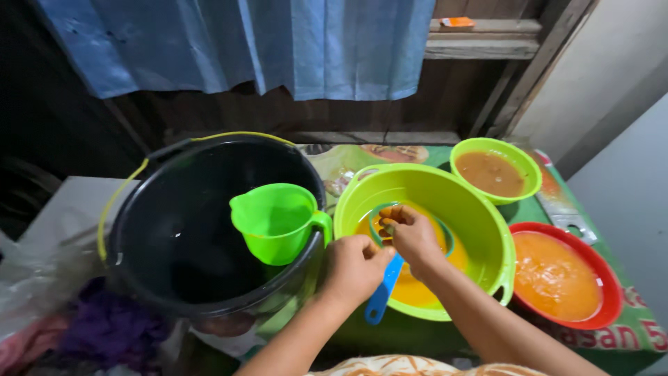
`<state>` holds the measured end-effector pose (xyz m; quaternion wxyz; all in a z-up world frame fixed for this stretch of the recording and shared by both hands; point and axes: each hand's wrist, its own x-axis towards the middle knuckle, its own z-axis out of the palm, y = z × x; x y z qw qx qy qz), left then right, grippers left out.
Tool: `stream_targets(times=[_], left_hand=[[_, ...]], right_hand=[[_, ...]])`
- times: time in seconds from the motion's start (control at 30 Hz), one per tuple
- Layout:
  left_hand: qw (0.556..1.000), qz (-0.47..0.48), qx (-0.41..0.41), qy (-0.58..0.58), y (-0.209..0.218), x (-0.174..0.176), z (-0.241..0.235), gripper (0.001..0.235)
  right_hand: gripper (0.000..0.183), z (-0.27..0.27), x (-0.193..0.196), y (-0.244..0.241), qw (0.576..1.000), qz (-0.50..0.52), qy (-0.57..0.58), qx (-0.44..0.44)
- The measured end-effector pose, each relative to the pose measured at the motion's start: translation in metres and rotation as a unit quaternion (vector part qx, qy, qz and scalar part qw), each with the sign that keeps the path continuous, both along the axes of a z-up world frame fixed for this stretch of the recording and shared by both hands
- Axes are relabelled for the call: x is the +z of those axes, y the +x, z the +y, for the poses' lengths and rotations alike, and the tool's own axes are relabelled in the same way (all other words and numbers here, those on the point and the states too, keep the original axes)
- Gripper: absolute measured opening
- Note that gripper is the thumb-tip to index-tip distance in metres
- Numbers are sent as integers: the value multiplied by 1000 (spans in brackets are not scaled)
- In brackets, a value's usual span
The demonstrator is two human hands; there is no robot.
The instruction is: The person scoops water from a black bucket into a green basin, then pours an orange liquid from a red bowl through a blue strainer into the green basin. They repeat this process, adding more orange liquid and water, and occasionally rinsing the strainer.
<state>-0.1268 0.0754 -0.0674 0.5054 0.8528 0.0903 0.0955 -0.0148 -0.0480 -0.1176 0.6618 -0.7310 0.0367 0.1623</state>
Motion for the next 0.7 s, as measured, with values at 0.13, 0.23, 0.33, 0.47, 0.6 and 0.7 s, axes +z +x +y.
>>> stream_targets(times=[0.13,0.23,0.33,0.47,0.6,0.7], left_hand=[[992,45,-86,84,19,-18,-20,41],[968,149,-128,158,36,-34,-35,59],[942,212,-170,200,55,-61,-50,81],[917,304,-142,215,73,-112,-69,93],[930,335,51,144,94,-148,-81,48],[934,321,59,144,93,-148,-82,25]], right_hand=[[21,-14,2,8,999,24,28,3],[20,-26,9,20,999,-11,-43,13],[21,-38,12,29,998,-21,-56,22],[19,-58,12,38,997,-23,-60,44],[19,-86,3,50,995,-26,-75,65],[19,-105,-5,61,994,-15,-86,71]])
